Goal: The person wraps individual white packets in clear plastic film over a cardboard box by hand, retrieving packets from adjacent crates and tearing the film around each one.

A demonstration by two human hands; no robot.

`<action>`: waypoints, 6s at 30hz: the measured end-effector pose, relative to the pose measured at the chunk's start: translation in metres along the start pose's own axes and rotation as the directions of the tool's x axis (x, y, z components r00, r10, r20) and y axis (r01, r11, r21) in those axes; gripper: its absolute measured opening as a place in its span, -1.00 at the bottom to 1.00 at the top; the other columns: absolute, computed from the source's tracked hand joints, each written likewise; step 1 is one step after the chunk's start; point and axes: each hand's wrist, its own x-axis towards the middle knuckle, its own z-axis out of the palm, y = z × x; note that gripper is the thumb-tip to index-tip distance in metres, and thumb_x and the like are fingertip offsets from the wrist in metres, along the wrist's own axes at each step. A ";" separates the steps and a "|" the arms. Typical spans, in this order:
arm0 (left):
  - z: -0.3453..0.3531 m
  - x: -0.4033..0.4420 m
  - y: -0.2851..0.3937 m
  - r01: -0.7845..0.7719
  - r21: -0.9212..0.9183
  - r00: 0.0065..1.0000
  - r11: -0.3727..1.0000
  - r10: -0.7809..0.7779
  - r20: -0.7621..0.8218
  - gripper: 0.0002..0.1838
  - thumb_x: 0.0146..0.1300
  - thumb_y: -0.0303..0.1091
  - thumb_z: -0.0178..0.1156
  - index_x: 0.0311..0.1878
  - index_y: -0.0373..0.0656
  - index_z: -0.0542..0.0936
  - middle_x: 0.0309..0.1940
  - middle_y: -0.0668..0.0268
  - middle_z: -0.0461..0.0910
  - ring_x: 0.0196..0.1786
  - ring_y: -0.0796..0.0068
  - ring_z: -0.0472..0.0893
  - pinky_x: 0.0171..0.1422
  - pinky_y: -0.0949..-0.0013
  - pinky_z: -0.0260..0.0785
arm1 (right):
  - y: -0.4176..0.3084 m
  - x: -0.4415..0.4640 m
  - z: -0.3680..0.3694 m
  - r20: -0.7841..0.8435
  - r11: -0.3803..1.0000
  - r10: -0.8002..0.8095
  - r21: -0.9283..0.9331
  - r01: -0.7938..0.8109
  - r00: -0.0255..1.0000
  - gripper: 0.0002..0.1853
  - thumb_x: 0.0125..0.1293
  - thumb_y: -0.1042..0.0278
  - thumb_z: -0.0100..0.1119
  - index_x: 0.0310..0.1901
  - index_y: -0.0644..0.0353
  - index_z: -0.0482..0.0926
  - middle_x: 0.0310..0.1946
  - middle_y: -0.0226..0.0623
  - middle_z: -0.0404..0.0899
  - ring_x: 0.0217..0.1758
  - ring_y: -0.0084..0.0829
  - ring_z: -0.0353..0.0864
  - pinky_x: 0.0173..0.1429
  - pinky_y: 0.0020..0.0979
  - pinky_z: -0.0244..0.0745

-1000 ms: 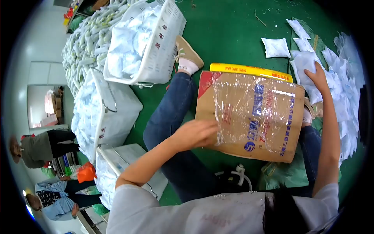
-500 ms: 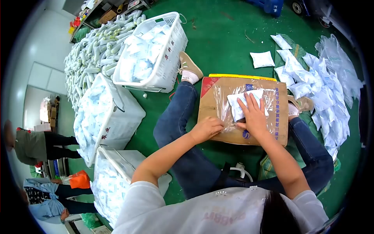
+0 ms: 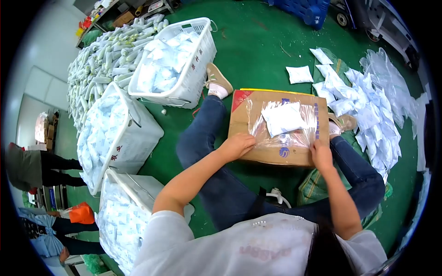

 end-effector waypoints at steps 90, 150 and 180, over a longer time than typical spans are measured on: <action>-0.128 0.015 0.190 -0.392 -0.725 0.651 0.567 -0.386 -0.654 -0.48 0.55 -0.23 -0.07 0.47 -0.26 0.30 0.18 0.26 0.48 0.21 0.51 0.47 0.31 0.38 0.29 | -0.142 0.049 -0.020 0.092 0.906 -0.423 0.077 0.417 0.901 -0.17 -0.05 0.59 0.37 0.36 0.07 0.35 0.27 -0.04 0.41 0.29 0.09 0.43 0.31 -0.08 0.41; 0.070 0.168 -0.002 0.015 0.193 1.000 0.981 -0.011 -0.024 -0.34 0.16 -0.06 0.27 0.40 0.44 0.45 0.57 0.16 0.11 0.63 0.13 0.01 0.63 -0.21 -0.24 | -0.130 0.049 -0.073 0.641 0.840 -0.472 0.121 0.528 0.605 -0.52 -0.09 0.06 0.37 -0.14 0.19 0.65 -0.41 -0.04 0.68 -0.29 -0.02 0.70 -0.15 -0.09 0.60; 0.016 0.052 0.130 0.189 -0.882 0.810 0.432 -0.577 -0.109 -0.58 0.50 -0.12 0.10 0.16 -0.30 0.43 -0.12 0.17 0.59 -0.13 0.30 0.59 0.03 0.31 0.44 | -0.142 0.045 -0.124 0.702 0.848 -0.462 0.529 0.036 0.542 -0.52 0.20 0.18 0.38 0.08 0.29 0.60 -0.14 -0.16 0.71 -0.07 -0.36 0.68 0.04 -0.32 0.54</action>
